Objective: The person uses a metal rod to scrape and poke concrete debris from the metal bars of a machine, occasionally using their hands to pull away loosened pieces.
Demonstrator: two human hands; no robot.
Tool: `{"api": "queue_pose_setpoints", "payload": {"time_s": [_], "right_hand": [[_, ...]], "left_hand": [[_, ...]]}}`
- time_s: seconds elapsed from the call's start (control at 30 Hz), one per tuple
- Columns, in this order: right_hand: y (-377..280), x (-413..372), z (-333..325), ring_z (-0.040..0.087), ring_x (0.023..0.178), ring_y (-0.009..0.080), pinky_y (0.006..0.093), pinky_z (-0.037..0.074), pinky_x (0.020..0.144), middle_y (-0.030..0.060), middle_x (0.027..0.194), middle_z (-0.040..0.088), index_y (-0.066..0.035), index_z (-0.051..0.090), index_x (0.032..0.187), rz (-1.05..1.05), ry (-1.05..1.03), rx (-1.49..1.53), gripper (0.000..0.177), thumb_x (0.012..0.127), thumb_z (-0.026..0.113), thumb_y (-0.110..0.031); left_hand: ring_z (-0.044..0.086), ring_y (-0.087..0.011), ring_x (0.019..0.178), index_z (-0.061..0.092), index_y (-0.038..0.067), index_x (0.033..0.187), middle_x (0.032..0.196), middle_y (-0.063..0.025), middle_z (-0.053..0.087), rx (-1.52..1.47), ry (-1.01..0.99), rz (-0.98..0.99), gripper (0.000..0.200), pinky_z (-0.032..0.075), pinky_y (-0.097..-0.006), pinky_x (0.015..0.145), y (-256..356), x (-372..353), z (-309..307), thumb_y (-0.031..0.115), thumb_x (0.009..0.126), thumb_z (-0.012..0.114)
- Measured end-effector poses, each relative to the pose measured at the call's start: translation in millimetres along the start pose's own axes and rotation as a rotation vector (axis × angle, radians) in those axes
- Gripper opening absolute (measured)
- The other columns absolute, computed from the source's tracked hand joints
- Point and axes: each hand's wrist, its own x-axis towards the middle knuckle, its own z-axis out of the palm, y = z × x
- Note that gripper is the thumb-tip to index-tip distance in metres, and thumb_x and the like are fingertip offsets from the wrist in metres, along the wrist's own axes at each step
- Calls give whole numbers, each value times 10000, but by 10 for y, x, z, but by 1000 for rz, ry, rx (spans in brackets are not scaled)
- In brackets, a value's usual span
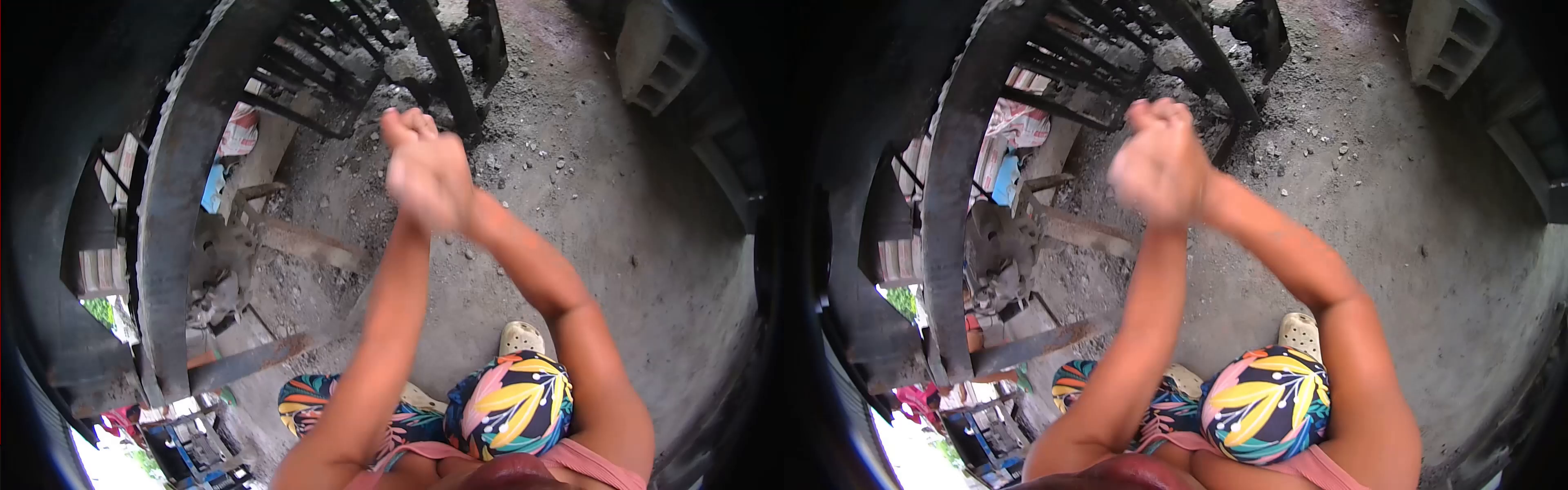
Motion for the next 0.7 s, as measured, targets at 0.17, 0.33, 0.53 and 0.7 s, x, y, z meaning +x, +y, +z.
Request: {"api": "queue_pose_setpoints", "payload": {"time_s": [0.17, 0.33, 0.53, 0.7], "right_hand": [[-394, -68, 0, 323, 397, 174, 310, 260, 395, 11, 497, 301, -105, 356, 510, 45, -75, 218, 249, 603, 584, -138], [-611, 294, -129, 339, 392, 178, 319, 240, 386, 5, 490, 314, -110, 305, 506, 35, -65, 238, 288, 618, 568, -147], [-19, 289, -21, 376, 423, 185, 322, 307, 420, 8, 505, 353, -110, 381, 511, 34, -52, 61, 286, 577, 610, -269], [-243, 347, -85, 359, 415, 183, 329, 300, 417, 10, 504, 324, -101, 375, 529, -45, 77, 66, 292, 620, 614, -240]], "left_hand": [[306, -161, 435, 299, 95, 400, 412, -41, 369, 81, -726, 341, 585, 320, -294, 655, -476, 592, -606, 384, 897, 185], [249, -154, 424, 306, 109, 451, 388, -10, 281, 0, -752, 547, 539, 309, -309, 668, -22, 400, -191, 355, 912, 172], [234, -172, 465, 287, 104, 507, 447, -20, 234, -29, -796, 377, 477, 295, -312, 621, -338, 1011, -26, 342, 915, 227], [254, -173, 428, 271, 102, 440, 386, -24, 274, 23, -825, 617, 549, 315, -312, 675, 88, 500, -47, 369, 903, 149]]}}
